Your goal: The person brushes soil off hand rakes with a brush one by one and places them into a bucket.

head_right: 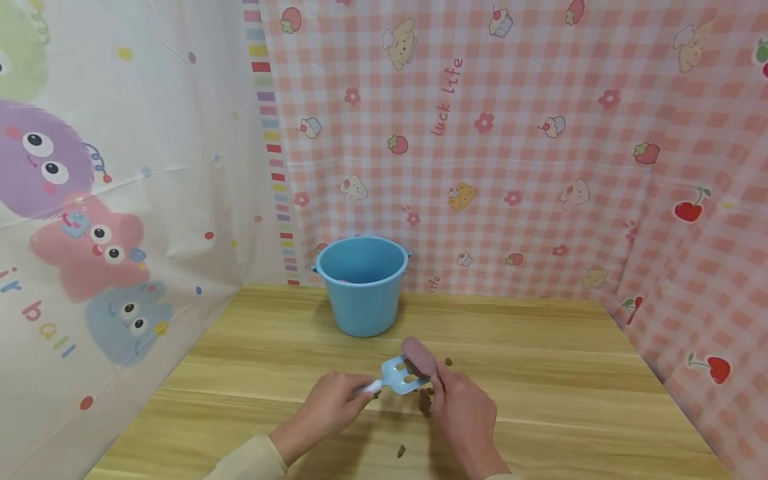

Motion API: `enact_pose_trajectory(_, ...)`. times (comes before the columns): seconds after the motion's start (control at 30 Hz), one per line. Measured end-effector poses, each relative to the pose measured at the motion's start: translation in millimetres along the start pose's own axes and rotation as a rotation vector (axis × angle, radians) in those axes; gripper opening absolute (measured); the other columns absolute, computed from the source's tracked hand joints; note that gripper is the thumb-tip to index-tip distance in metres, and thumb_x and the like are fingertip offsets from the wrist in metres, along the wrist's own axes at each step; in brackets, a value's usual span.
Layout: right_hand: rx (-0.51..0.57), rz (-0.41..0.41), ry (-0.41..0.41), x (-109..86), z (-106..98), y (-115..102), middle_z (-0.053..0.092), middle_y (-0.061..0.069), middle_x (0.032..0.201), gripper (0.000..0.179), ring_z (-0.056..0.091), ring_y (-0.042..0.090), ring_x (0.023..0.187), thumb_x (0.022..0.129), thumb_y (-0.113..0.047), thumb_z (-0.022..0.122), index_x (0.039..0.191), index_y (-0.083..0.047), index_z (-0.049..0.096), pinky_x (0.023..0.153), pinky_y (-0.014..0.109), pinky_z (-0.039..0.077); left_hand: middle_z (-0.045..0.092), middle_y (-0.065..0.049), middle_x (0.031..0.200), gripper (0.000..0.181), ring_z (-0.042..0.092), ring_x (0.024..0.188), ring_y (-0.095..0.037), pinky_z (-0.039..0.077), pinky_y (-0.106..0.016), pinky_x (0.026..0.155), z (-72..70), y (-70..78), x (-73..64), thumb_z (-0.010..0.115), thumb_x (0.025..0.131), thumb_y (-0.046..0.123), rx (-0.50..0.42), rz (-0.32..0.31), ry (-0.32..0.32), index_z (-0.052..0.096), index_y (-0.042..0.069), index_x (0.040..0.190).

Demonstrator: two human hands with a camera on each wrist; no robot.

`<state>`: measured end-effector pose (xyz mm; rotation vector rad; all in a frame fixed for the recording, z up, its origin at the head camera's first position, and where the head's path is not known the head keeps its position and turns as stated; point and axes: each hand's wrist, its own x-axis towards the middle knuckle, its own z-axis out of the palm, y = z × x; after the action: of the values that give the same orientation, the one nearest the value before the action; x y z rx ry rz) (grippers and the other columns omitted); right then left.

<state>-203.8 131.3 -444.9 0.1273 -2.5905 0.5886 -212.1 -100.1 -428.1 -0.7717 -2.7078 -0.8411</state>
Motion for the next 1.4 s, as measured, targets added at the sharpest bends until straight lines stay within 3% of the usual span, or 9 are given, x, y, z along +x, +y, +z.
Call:
enact_pose_trajectory(0.27,0.021,0.003,0.037,0.2,-3,2,0.071,0.008,0.084,0.033,0.043,0.012,0.049,0.093,-0.024,0.069,0.124,-0.013,0.069,0.042,0.030,0.035,0.073,-0.001,0.081,0.016,0.054,0.060,0.000,0.050,-0.023,0.060,0.7,-0.3,0.8,0.070,0.089,0.009,0.000,0.009,0.004,0.075,0.004,0.103)
enact_pose_trajectory(0.4,0.030,-0.002,0.098,-0.7,-5,5,0.068,0.004,0.078,0.032,0.042,0.012,0.047,0.092,-0.023,0.070,0.122,-0.013,0.071,0.041,0.031,0.034,0.074,-0.002,0.085,0.016,0.058,0.064,-0.002,0.053,-0.026,0.063,-0.8,-1.9,-0.9,0.070,0.089,0.009,0.008,0.003,0.006,0.076,0.004,0.104)
enact_pose_trajectory(0.5,0.029,-0.050,0.176,-4.8,-4,9,0.064,0.001,0.072,0.031,0.040,0.010,0.046,0.088,-0.021,0.074,0.118,-0.013,0.073,0.040,0.030,0.032,0.072,0.001,0.080,0.013,0.056,0.062,-0.002,0.051,-0.026,0.061,-3.4,-4.2,-1.3,0.070,0.090,0.010,0.016,-0.005,0.017,0.076,0.006,0.101)
enact_pose_trajectory(0.7,-0.030,-0.159,0.245,-13.8,2,13,0.052,-0.005,0.062,0.029,0.028,0.004,0.044,0.083,-0.016,0.078,0.112,-0.012,0.076,0.037,0.024,0.026,0.062,0.007,0.067,0.014,0.040,0.047,0.001,0.040,-0.020,0.048,-8.6,-6.7,1.5,0.068,0.092,0.008,-0.061,-0.037,0.014,0.074,0.003,0.103)
enact_pose_trajectory(0.87,-0.078,-0.252,0.338,-13.0,6,18,0.050,-0.004,0.061,0.030,0.026,0.004,0.045,0.080,-0.015,0.078,0.110,-0.011,0.077,0.037,0.023,0.024,0.064,0.005,0.068,0.015,0.041,0.047,0.002,0.040,-0.019,0.047,-7.7,-6.5,0.7,0.068,0.091,0.007,-0.083,-0.038,0.016,0.075,0.002,0.103)
enact_pose_trajectory(1.07,-0.088,-0.307,0.388,-10.2,8,23,0.051,-0.001,0.062,0.029,0.030,0.007,0.045,0.080,-0.018,0.074,0.109,-0.011,0.077,0.037,0.025,0.026,0.064,0.006,0.070,0.014,0.043,0.047,0.001,0.041,-0.020,0.047,-6.5,-7.0,1.7,0.067,0.091,0.007,-0.110,-0.058,0.014,0.075,0.002,0.103)
enact_pose_trajectory(1.2,-0.085,-0.303,0.390,-9.3,8,23,0.052,-0.001,0.063,0.029,0.030,0.008,0.045,0.082,-0.019,0.072,0.109,-0.011,0.077,0.036,0.026,0.026,0.071,0.000,0.079,0.020,0.046,0.050,0.001,0.044,-0.020,0.051,-6.8,-6.2,2.4,0.067,0.091,0.007,-0.105,-0.083,0.007,0.074,0.000,0.108)
enact_pose_trajectory(1.4,-0.063,-0.211,0.326,-10.2,7,20,0.051,-0.004,0.061,0.030,0.026,0.005,0.045,0.082,-0.017,0.077,0.111,-0.012,0.077,0.036,0.024,0.026,0.070,0.000,0.080,0.016,0.047,0.052,-0.001,0.044,-0.021,0.052,-8.3,-4.8,2.2,0.067,0.092,0.008,-0.115,-0.100,-0.019,0.074,0.003,0.105)
